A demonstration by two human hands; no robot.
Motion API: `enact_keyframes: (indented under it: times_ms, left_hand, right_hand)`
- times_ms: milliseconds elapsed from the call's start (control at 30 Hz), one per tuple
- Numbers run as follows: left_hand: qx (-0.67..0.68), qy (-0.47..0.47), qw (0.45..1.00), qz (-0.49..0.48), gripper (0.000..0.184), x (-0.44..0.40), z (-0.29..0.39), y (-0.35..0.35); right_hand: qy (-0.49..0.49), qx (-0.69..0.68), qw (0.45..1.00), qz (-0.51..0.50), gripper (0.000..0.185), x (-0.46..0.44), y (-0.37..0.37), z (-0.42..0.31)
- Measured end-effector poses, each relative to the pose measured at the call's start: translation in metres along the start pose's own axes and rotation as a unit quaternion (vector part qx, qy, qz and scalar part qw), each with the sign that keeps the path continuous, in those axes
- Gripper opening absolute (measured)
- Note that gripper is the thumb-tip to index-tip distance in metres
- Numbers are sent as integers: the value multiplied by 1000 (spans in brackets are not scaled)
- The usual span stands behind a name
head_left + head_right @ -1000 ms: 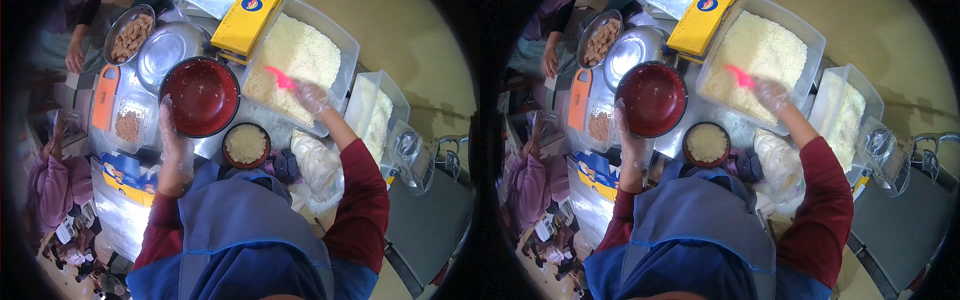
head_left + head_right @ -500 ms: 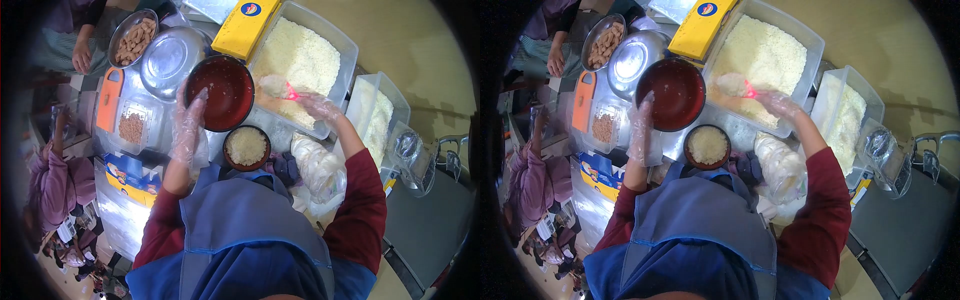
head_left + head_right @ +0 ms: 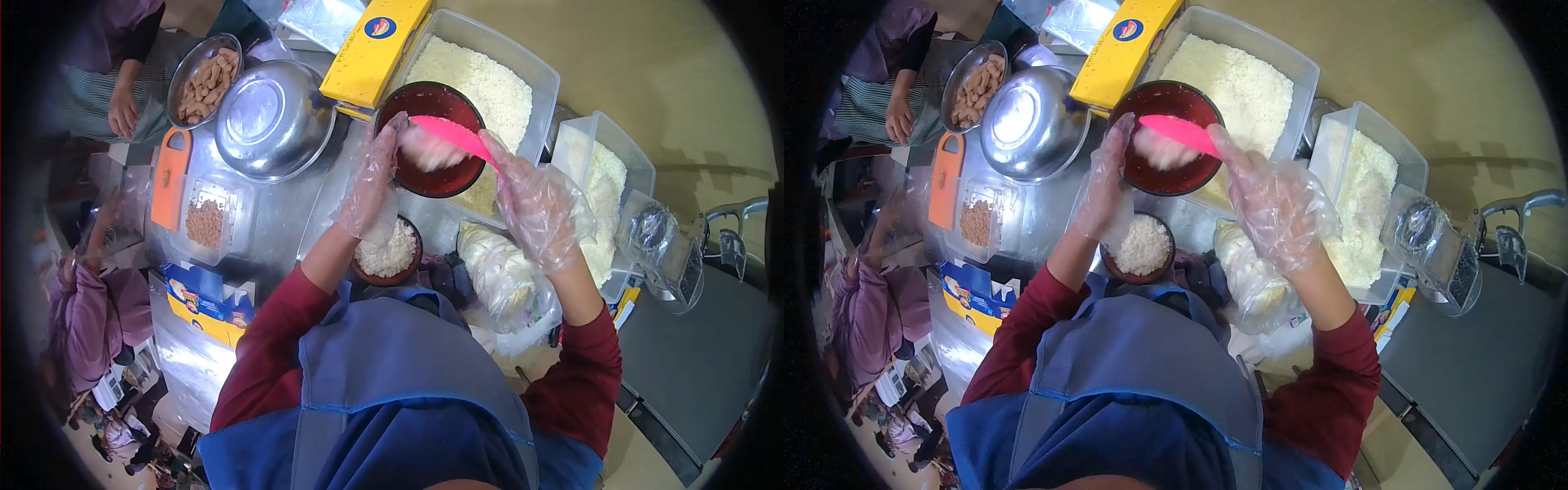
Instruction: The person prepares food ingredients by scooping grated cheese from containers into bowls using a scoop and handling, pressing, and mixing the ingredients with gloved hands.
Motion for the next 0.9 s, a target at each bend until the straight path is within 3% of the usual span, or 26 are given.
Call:
enact_keyframes:
  times_ms: [67,167,200,300,367,400,467,500,600,667,700,767,800,867,900]
  left_hand:
    - [12,4,1000,17,63,3,0,-4]
    - [-8,43,998,46,61,4,-18,-26]
    - [-42,80,994,61,60,4,-24,-38]
    - [18,36,996,83,60,20,-1,-56]
    - [73,29,988,135,63,31,2,-69]
    - [101,26,980,168,65,34,0,-78]
    - [30,24,968,250,68,39,0,-97]
    - [78,22,969,233,67,43,7,-97]
    - [135,6,962,237,65,46,16,-103]
    - [150,-6,954,260,64,46,18,-106]
    - [143,2,958,250,64,45,21,-107]
    - [137,9,961,239,64,43,23,-108]
    - [133,11,960,246,64,42,22,-109]
    - [129,10,959,252,64,42,20,-108]
    - [125,13,961,247,65,42,19,-108]
  right_hand:
    - [2,2,1000,1,55,-7,-8,0]
    - [170,-35,984,-46,48,-28,-10,30]
    - [196,-36,978,-69,45,-36,6,47]
    - [200,-82,969,-115,38,-44,92,103]
    - [279,-56,946,-153,37,-58,147,126]
    - [277,-57,947,-154,37,-67,164,130]
    - [282,-45,956,-70,38,-80,189,129]
    - [281,-46,956,-72,38,-82,198,127]
    - [248,-55,960,-116,40,-78,207,112]
    - [233,-54,938,-250,41,-67,184,85]
    - [232,-52,938,-251,41,-55,178,81]
    - [80,-53,980,-172,42,-32,169,83]
    - [80,-52,980,-172,42,-38,162,91]
    - [344,-59,925,-147,41,-56,149,114]
    - [346,-59,925,-146,41,-55,156,124]
Point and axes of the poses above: each hand's wrist, its own x-axis away from the middle knuckle, its own y-axis out of the palm, z = x × y, the point moved 1 cm from there along -x, towards the middle knuckle, and after that the axes turned 12 degrees about z, right-handed, at the moved point
